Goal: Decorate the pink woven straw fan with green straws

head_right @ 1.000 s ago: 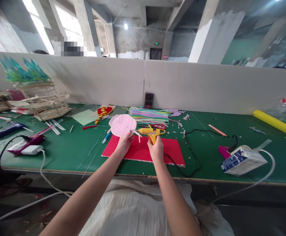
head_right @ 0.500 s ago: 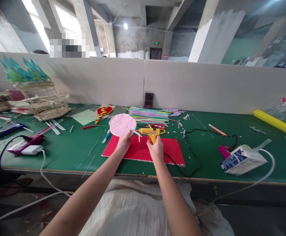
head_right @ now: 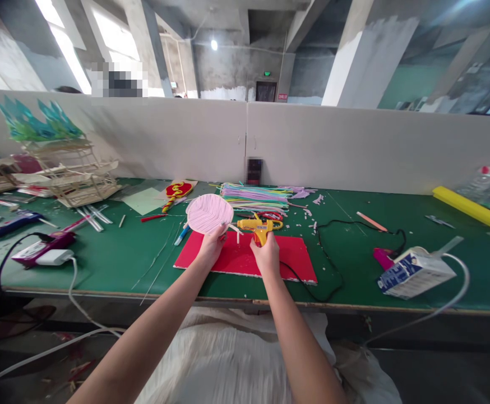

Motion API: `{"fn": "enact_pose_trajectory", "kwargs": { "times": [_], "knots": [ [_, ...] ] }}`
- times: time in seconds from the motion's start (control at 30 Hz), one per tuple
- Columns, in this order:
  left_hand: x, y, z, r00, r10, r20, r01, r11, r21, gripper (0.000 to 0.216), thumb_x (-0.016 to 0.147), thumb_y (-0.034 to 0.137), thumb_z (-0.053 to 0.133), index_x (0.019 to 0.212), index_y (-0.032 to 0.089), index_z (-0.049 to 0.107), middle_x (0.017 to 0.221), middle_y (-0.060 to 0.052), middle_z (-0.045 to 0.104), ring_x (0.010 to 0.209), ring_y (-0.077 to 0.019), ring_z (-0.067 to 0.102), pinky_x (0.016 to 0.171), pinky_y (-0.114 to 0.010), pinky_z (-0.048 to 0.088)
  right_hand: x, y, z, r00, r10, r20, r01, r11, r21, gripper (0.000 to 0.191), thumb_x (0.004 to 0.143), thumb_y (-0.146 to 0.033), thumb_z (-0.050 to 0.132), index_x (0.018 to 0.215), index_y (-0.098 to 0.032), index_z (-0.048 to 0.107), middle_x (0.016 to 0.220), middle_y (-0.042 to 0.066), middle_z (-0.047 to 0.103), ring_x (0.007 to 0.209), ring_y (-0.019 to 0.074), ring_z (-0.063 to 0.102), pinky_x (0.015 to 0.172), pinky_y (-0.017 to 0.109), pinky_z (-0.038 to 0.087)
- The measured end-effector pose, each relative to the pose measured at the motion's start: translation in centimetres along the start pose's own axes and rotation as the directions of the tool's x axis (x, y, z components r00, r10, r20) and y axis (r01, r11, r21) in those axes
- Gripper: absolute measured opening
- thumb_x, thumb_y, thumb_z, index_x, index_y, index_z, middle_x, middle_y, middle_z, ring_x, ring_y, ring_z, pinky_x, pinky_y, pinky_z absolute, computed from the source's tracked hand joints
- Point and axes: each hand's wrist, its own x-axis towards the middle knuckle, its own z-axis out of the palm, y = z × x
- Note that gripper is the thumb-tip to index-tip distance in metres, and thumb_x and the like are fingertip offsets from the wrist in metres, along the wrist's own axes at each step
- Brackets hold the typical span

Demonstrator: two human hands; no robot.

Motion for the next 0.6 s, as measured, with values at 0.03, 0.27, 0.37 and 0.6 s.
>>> {"fn": "enact_pose_trajectory", "kwargs": {
  "times": [0.03,0.27,0.37,0.6],
  "knots": [
    [0.0,0.0,0.0,1.0,-0.002,0.002,0.002,1.0,0.001,0.062,0.055,0.037,0.075,0.113,0.026,0.057,0.104,-0.003,0.064,0.067,-0.0085,0.054,0.054,-0.019,0.034,0.0,0.0,0.0,1.0,0.003,0.001,-0.003,1.0,0.0,0.032,0.066,-0.04,0.057,0.089,-0.018,0.052,0.074,0.006,0.061,0.066,0.0217,0.058,0.057,0.03,0.045],
    [0.0,0.0,0.0,1.0,0.006,0.007,-0.006,1.0,0.003,0.062,0.055,0.036,0.075,0.114,0.026,0.057,0.11,-0.004,0.062,0.077,-0.0112,0.057,0.055,-0.019,0.035,-0.2,-0.2,0.2,1.0,0.025,0.01,-0.025,0.999,-0.026,0.032,0.066,-0.039,0.058,0.089,-0.017,0.052,0.074,0.007,0.061,0.066,0.0223,0.058,0.057,0.031,0.044],
    [0.2,-0.2,-0.3,1.0,-0.015,0.014,0.015,1.0,-0.004,0.059,0.055,0.035,0.076,0.11,0.024,0.059,0.111,-0.004,0.062,0.077,-0.0115,0.058,0.055,-0.019,0.037,0.6,0.2,0.0,0.991,0.054,-0.126,-0.062,0.996,-0.062,0.035,0.066,-0.042,0.058,0.09,-0.016,0.052,0.079,0.009,0.06,0.07,0.0241,0.057,0.058,0.032,0.044],
    [0.3,-0.9,-0.7,0.994,0.01,0.106,-0.018,0.997,0.074,0.053,0.056,0.035,0.076,0.104,0.018,0.063,0.115,-0.007,0.062,0.104,-0.0231,0.057,0.076,-0.027,0.046,6.5,5.9,-5.4,0.916,0.292,-0.277,-0.359,0.902,-0.238,0.04,0.061,-0.043,0.062,0.087,-0.014,0.056,0.081,0.014,0.06,0.076,0.0286,0.059,0.063,0.036,0.044]
  ]
}}
